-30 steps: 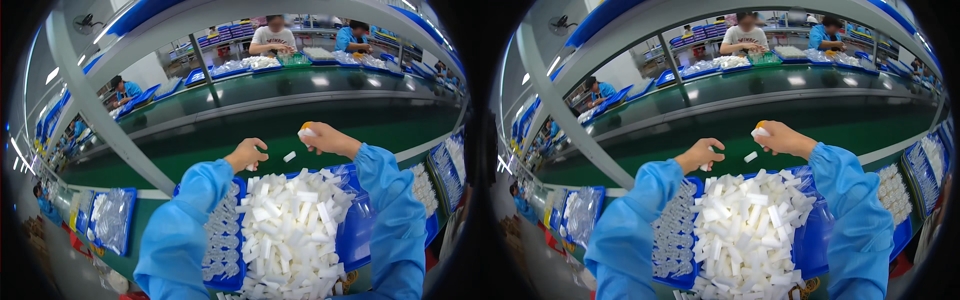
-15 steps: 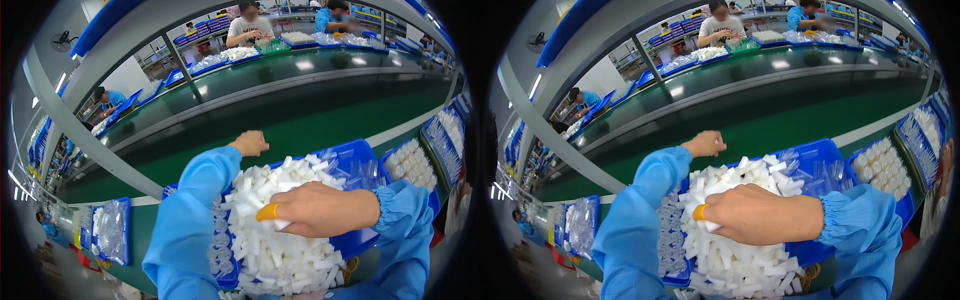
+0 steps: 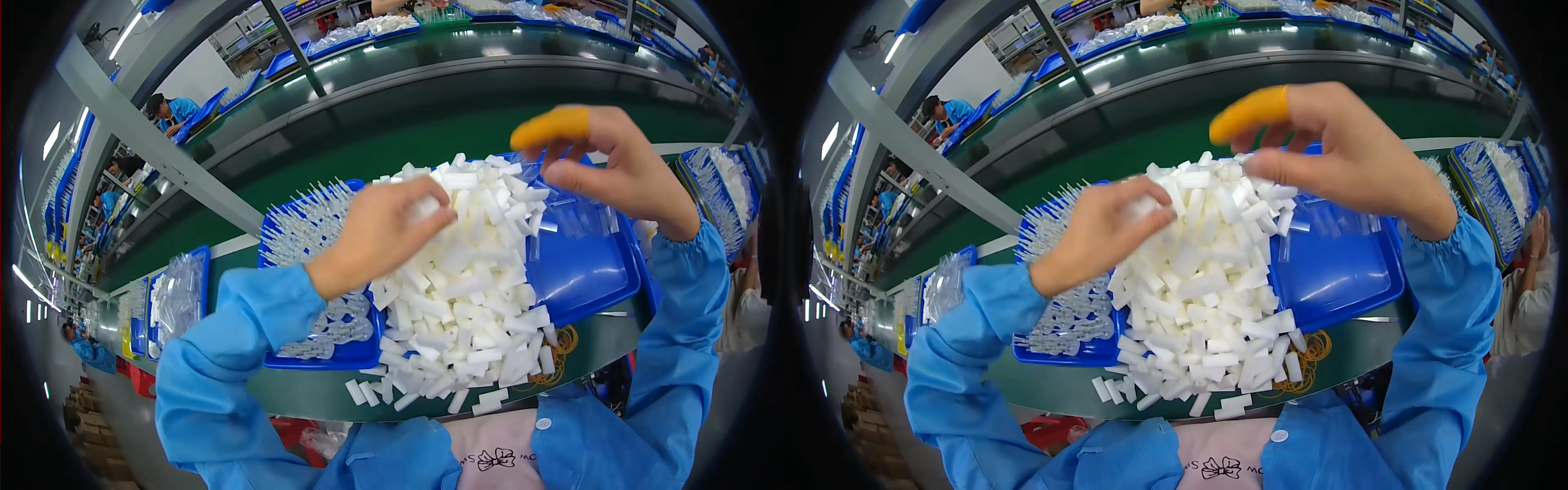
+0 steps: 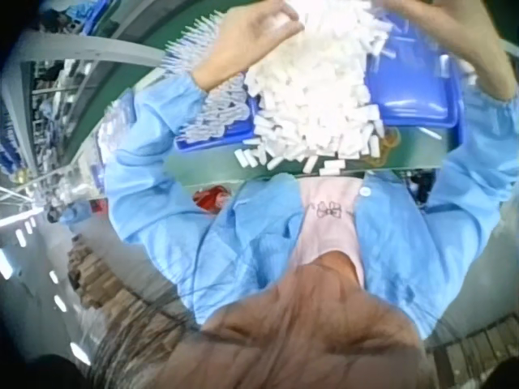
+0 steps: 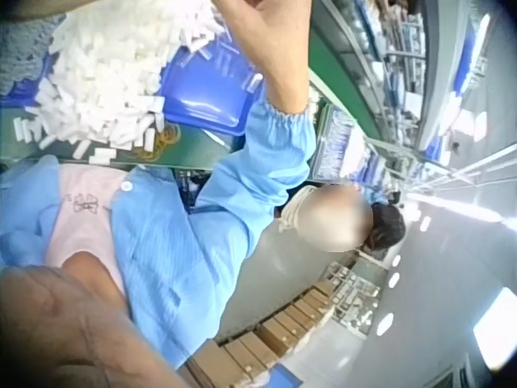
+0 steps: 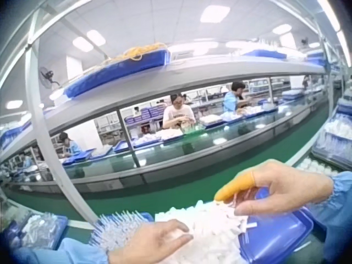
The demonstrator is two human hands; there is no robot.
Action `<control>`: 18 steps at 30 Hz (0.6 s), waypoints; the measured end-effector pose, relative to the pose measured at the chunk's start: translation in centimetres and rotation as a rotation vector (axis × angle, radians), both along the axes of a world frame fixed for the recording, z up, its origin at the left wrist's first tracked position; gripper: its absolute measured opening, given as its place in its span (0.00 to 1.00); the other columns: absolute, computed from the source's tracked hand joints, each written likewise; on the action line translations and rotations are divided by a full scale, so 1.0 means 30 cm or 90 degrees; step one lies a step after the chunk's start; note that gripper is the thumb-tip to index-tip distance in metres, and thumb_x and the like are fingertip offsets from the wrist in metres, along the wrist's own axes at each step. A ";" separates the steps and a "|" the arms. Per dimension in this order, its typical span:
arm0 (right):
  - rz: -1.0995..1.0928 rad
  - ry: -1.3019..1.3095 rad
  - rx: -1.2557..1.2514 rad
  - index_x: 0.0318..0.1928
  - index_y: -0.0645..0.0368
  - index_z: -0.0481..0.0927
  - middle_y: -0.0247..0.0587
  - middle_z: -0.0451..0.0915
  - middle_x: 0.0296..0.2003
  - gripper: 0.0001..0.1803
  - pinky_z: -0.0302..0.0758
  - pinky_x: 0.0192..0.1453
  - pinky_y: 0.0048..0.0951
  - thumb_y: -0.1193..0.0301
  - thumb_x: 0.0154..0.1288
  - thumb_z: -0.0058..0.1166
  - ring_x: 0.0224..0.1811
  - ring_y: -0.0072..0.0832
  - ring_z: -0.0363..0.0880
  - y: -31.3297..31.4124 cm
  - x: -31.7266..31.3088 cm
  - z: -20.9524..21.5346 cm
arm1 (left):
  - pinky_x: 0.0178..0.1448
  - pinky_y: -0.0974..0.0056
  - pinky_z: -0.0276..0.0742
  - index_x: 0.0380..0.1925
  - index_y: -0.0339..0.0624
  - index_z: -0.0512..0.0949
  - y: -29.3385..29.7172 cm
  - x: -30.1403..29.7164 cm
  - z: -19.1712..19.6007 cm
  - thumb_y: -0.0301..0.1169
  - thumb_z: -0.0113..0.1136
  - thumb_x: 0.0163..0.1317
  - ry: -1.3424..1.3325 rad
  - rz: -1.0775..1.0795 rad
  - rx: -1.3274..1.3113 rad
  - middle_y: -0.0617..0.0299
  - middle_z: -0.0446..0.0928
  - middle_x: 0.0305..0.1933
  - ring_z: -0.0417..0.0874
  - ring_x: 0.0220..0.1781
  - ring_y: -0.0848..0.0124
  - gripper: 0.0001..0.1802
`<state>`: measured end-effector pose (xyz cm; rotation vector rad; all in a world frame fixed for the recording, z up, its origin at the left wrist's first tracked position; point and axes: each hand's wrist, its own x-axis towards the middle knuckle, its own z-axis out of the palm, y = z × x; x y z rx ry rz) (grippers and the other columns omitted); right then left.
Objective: The person assembles cotton swabs by inserting white cotton tips into clear plastic sticks. They use a yellow tool to push the cotton into the sticks and then secure the bundle with a rubber band. The finished swabs are placed into a blue tray.
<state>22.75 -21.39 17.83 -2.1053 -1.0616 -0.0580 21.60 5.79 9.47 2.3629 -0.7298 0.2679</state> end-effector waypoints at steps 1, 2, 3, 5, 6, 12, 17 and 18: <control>-0.036 -0.004 0.061 0.51 0.62 0.77 0.37 0.79 0.43 0.18 0.75 0.46 0.23 0.74 0.59 0.56 0.40 0.23 0.78 -0.011 -0.004 0.008 | 0.38 0.62 0.75 0.32 0.40 0.79 -0.002 -0.024 -0.025 0.36 0.66 0.54 -0.052 -0.030 -0.004 0.54 0.79 0.31 0.81 0.32 0.59 0.11; -0.073 -0.080 0.122 0.54 0.63 0.74 0.37 0.77 0.47 0.20 0.73 0.51 0.23 0.74 0.60 0.56 0.44 0.22 0.76 -0.012 -0.009 0.035 | 0.37 0.59 0.74 0.32 0.42 0.78 -0.009 -0.049 -0.040 0.37 0.63 0.56 -0.058 -0.044 0.004 0.54 0.77 0.30 0.79 0.33 0.57 0.11; -0.116 -0.184 0.177 0.55 0.63 0.74 0.37 0.76 0.49 0.21 0.70 0.55 0.23 0.76 0.60 0.57 0.48 0.23 0.75 -0.037 0.011 0.052 | 0.37 0.55 0.73 0.31 0.45 0.76 -0.019 -0.068 -0.056 0.39 0.61 0.57 -0.076 -0.062 0.011 0.54 0.75 0.30 0.78 0.35 0.54 0.10; -0.203 -0.492 0.245 0.55 0.62 0.74 0.37 0.75 0.49 0.21 0.69 0.56 0.24 0.77 0.60 0.58 0.49 0.23 0.74 -0.067 0.038 0.181 | 0.37 0.55 0.72 0.30 0.45 0.75 -0.017 -0.076 -0.093 0.39 0.61 0.57 -0.088 -0.131 0.064 0.55 0.70 0.27 0.76 0.34 0.55 0.10; -0.208 -0.585 0.318 0.54 0.63 0.74 0.37 0.74 0.50 0.20 0.68 0.57 0.24 0.77 0.60 0.58 0.51 0.23 0.73 -0.088 0.076 0.245 | 0.38 0.55 0.71 0.29 0.45 0.74 -0.012 -0.085 -0.085 0.39 0.62 0.57 -0.108 -0.161 0.090 0.56 0.70 0.27 0.75 0.34 0.55 0.10; -0.351 -0.800 0.323 0.48 0.58 0.79 0.41 0.78 0.45 0.14 0.69 0.54 0.30 0.71 0.60 0.59 0.50 0.32 0.74 -0.096 0.277 0.640 | 0.52 0.54 0.69 0.34 0.47 0.75 0.023 -0.132 -0.080 0.39 0.65 0.53 -0.244 -0.211 0.190 0.56 0.74 0.41 0.74 0.48 0.55 0.13; -0.663 -0.793 0.120 0.48 0.54 0.80 0.44 0.77 0.49 0.17 0.65 0.59 0.40 0.59 0.65 0.48 0.55 0.43 0.71 -0.344 0.593 0.660 | 0.68 0.49 0.57 0.55 0.49 0.71 -0.060 -0.085 -0.140 0.46 0.56 0.60 -0.207 -0.183 0.237 0.49 0.64 0.62 0.62 0.66 0.53 0.25; -0.742 -0.755 0.094 0.48 0.53 0.80 0.43 0.76 0.50 0.18 0.63 0.60 0.43 0.58 0.66 0.45 0.57 0.42 0.70 -0.419 0.650 0.636 | 0.67 0.48 0.57 0.56 0.50 0.70 -0.064 -0.092 -0.137 0.46 0.57 0.59 -0.212 -0.181 0.242 0.48 0.63 0.61 0.62 0.65 0.52 0.26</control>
